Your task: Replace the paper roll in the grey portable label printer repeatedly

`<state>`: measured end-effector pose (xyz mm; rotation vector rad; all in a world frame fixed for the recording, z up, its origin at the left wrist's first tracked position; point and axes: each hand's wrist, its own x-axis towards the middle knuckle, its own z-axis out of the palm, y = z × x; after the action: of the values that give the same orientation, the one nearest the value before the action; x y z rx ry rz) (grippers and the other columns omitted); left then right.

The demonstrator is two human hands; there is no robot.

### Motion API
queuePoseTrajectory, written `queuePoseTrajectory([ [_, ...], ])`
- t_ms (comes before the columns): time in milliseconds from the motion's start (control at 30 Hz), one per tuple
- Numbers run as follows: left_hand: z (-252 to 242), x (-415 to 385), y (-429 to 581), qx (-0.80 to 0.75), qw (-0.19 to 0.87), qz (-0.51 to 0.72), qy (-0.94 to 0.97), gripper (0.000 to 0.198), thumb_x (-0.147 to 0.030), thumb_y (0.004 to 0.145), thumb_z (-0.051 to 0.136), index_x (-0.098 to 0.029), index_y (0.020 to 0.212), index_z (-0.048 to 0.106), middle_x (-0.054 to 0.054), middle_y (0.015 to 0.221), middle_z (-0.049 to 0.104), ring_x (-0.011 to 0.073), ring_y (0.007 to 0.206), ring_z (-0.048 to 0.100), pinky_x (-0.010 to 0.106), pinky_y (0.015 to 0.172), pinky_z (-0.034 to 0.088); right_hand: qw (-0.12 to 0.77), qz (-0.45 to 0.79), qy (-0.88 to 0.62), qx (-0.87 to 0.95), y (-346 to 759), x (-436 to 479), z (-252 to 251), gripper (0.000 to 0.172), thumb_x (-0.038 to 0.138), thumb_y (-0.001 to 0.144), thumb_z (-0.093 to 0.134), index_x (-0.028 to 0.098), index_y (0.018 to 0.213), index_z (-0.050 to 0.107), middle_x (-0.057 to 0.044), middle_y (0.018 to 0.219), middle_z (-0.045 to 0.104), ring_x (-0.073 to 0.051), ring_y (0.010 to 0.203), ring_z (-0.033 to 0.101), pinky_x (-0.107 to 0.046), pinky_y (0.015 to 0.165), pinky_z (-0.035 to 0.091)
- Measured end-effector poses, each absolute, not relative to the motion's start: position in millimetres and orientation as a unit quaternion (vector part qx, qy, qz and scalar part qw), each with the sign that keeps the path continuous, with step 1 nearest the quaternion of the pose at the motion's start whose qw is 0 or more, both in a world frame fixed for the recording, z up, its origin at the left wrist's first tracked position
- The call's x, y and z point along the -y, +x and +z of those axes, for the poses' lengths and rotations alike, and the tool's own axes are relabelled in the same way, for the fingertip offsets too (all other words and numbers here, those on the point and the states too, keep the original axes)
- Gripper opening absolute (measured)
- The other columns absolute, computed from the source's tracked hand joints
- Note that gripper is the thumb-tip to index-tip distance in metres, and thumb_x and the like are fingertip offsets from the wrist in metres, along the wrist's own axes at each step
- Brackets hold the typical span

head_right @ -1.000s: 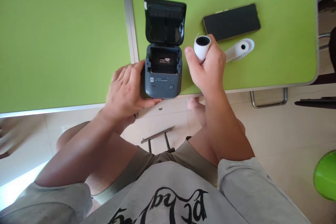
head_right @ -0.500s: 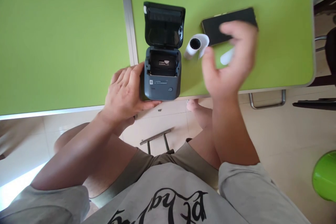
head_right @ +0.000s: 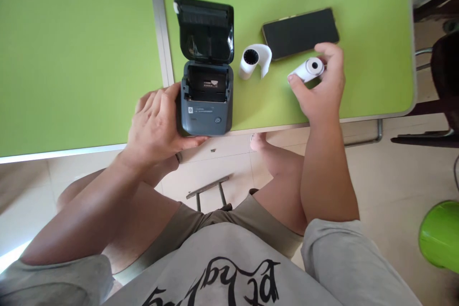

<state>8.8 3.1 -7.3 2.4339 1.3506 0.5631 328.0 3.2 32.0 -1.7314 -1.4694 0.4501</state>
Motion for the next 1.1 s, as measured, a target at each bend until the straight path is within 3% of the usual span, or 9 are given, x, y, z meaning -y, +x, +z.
queuePoseTrajectory([
  [167,-9.9,-3.2,8.6,-0.468,0.143,0.201,0.849,0.111,-0.097,0.080,0.049,-0.017,0.156,0.041,0.021,0.139,0.065,0.0416,0.130,0.063,0.053,0.118,0.040,0.414,0.174,-0.680,0.580,321.6,-7.3,35.7,0.045,0.048,0.084,0.079,0.031,0.122,0.062,-0.010,0.135,0.057,-0.032,0.122,0.064,-0.045,0.086,0.057],
  [300,-10.9,-3.0,9.3,-0.472,0.135,0.198,0.848,0.112,-0.099,0.079,0.047,-0.018,0.156,0.041,0.021,0.141,0.065,0.0414,0.131,0.062,0.054,0.118,0.040,0.580,0.051,-0.567,0.582,318.4,-22.4,23.8,0.056,0.064,0.069,0.081,0.030,0.104,0.054,-0.005,0.111,0.052,-0.024,0.095,0.062,-0.042,0.078,0.052],
  [333,-10.7,-3.0,9.6,-0.473,0.133,0.197,0.848,0.113,-0.100,0.078,0.047,-0.018,0.155,0.042,0.021,0.141,0.066,0.0412,0.132,0.062,0.053,0.118,0.040,0.630,0.023,-0.505,0.589,311.4,-24.0,24.7,0.055,0.063,0.066,0.081,0.030,0.100,0.054,-0.003,0.105,0.051,-0.020,0.087,0.059,-0.040,0.073,0.050],
  [400,-10.0,-2.9,9.9,-0.473,0.128,0.197,0.849,0.113,-0.101,0.078,0.045,-0.018,0.155,0.044,0.021,0.142,0.066,0.0403,0.131,0.062,0.052,0.118,0.041,0.648,0.042,-0.427,0.629,290.7,-22.7,33.8,0.040,0.045,0.070,0.082,0.030,0.101,0.060,-0.001,0.101,0.056,-0.018,0.083,0.060,-0.037,0.071,0.050],
  [467,-9.2,-2.7,10.3,-0.471,0.125,0.200,0.850,0.112,-0.100,0.080,0.043,-0.017,0.154,0.045,0.021,0.141,0.066,0.0393,0.130,0.063,0.051,0.117,0.042,0.559,0.109,-0.436,0.697,267.1,-17.8,49.2,0.030,0.021,0.079,0.078,0.030,0.105,0.067,-0.002,0.102,0.069,-0.020,0.090,0.067,-0.038,0.079,0.052],
  [567,-8.6,-2.0,10.6,-0.467,0.128,0.203,0.851,0.108,-0.096,0.084,0.044,-0.015,0.155,0.044,0.021,0.139,0.067,0.0389,0.128,0.064,0.052,0.117,0.042,0.395,0.147,-0.508,0.751,242.6,-12.5,68.7,0.032,0.019,0.084,0.077,0.032,0.112,0.071,-0.003,0.118,0.078,-0.026,0.106,0.072,-0.044,0.094,0.056],
  [633,-8.5,-1.4,10.9,-0.464,0.135,0.204,0.851,0.105,-0.094,0.085,0.045,-0.015,0.155,0.043,0.021,0.138,0.067,0.0392,0.128,0.064,0.052,0.117,0.042,0.345,0.162,-0.554,0.741,236.5,-13.9,72.7,0.034,0.024,0.083,0.077,0.034,0.115,0.070,-0.002,0.118,0.079,-0.029,0.107,0.073,-0.047,0.099,0.057],
  [867,-6.1,1.0,11.6,-0.466,0.137,0.202,0.851,0.105,-0.093,0.087,0.044,-0.014,0.156,0.045,0.021,0.143,0.066,0.0375,0.130,0.064,0.051,0.119,0.041,0.283,0.176,-0.603,0.725,232.1,-25.8,67.7,0.023,0.031,0.078,0.080,0.033,0.093,0.063,-0.001,0.099,0.079,-0.032,0.101,0.074,-0.052,0.102,0.056],
  [1100,-4.3,0.7,11.8,-0.461,0.149,0.190,0.854,0.103,-0.092,0.088,0.043,-0.016,0.158,0.043,0.021,0.147,0.065,0.0379,0.133,0.062,0.052,0.119,0.041,0.264,0.191,-0.607,0.725,228.6,-25.8,65.9,0.017,0.030,0.079,0.078,0.032,0.090,0.065,-0.002,0.092,0.078,-0.032,0.099,0.072,-0.052,0.098,0.056],
])
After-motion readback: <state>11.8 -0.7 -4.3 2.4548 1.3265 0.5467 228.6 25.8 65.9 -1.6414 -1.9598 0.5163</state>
